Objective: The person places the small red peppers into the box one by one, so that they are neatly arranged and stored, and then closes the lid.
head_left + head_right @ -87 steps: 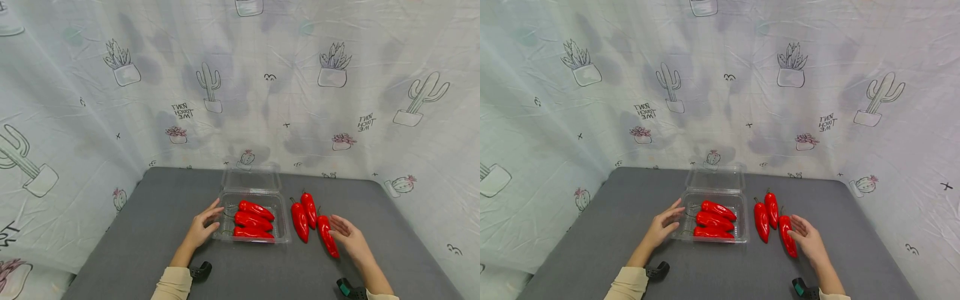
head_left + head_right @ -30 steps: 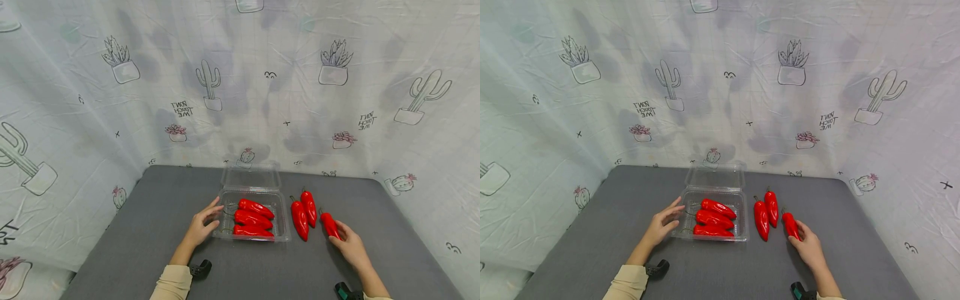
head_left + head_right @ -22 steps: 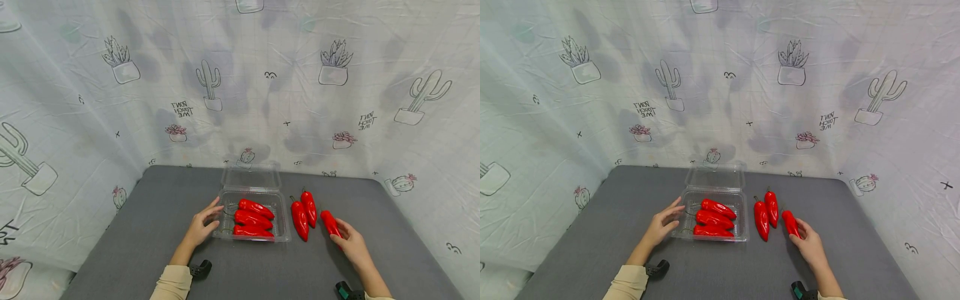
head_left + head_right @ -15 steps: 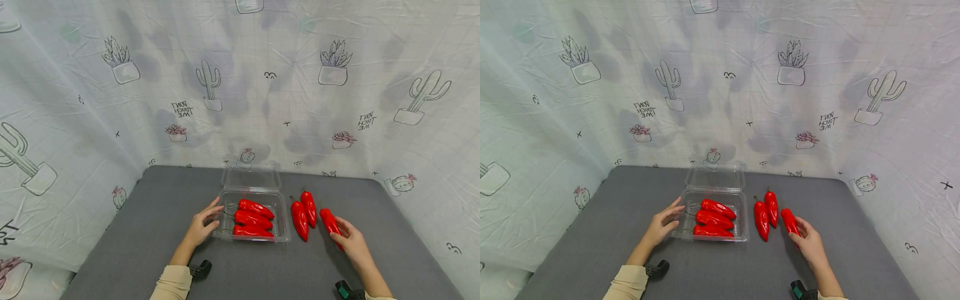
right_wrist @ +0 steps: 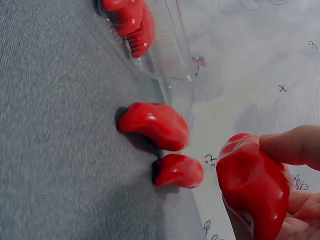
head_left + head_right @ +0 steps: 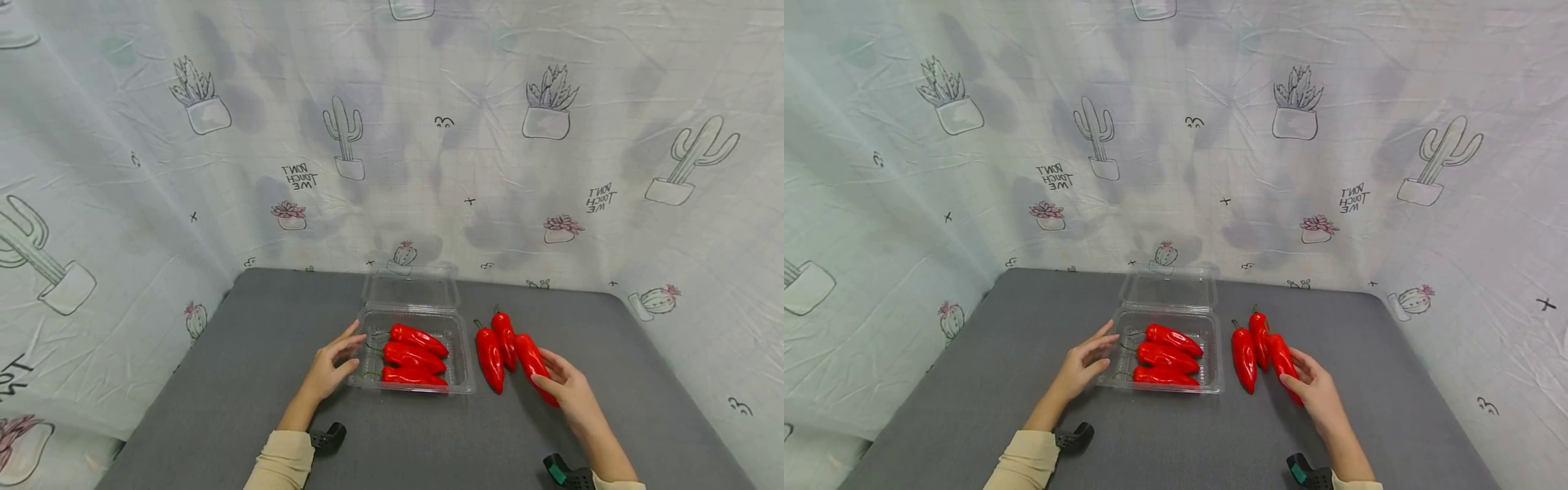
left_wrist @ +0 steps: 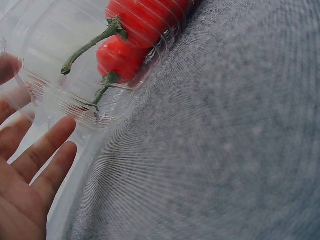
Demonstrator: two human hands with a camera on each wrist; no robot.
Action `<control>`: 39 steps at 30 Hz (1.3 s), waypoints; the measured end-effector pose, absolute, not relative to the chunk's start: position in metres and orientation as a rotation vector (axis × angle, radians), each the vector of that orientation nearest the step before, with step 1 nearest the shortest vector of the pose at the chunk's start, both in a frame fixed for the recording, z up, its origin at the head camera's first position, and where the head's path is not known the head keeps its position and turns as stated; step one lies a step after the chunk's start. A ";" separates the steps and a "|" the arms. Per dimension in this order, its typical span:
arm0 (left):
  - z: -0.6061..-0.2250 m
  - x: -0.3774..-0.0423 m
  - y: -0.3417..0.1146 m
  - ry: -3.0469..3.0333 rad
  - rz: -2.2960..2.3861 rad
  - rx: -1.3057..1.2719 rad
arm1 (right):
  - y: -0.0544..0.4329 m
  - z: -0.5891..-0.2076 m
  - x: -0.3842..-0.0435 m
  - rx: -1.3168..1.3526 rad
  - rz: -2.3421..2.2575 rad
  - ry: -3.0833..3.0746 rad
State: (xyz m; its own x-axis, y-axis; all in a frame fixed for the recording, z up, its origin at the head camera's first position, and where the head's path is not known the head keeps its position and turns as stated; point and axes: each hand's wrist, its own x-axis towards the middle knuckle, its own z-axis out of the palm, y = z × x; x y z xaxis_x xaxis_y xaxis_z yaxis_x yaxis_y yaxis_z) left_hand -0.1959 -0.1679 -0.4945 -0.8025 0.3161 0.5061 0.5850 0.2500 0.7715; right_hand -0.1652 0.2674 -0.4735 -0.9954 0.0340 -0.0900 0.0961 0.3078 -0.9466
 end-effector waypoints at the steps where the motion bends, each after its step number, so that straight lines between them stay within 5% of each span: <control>1: -0.494 -0.196 -0.168 -2.275 -1.572 -0.842 | 0.267 -0.473 -0.166 0.119 -1.828 2.486; 39: -0.495 -0.197 -0.168 -2.268 -1.596 -0.837 | 0.204 -0.466 -0.179 -0.239 -1.922 2.127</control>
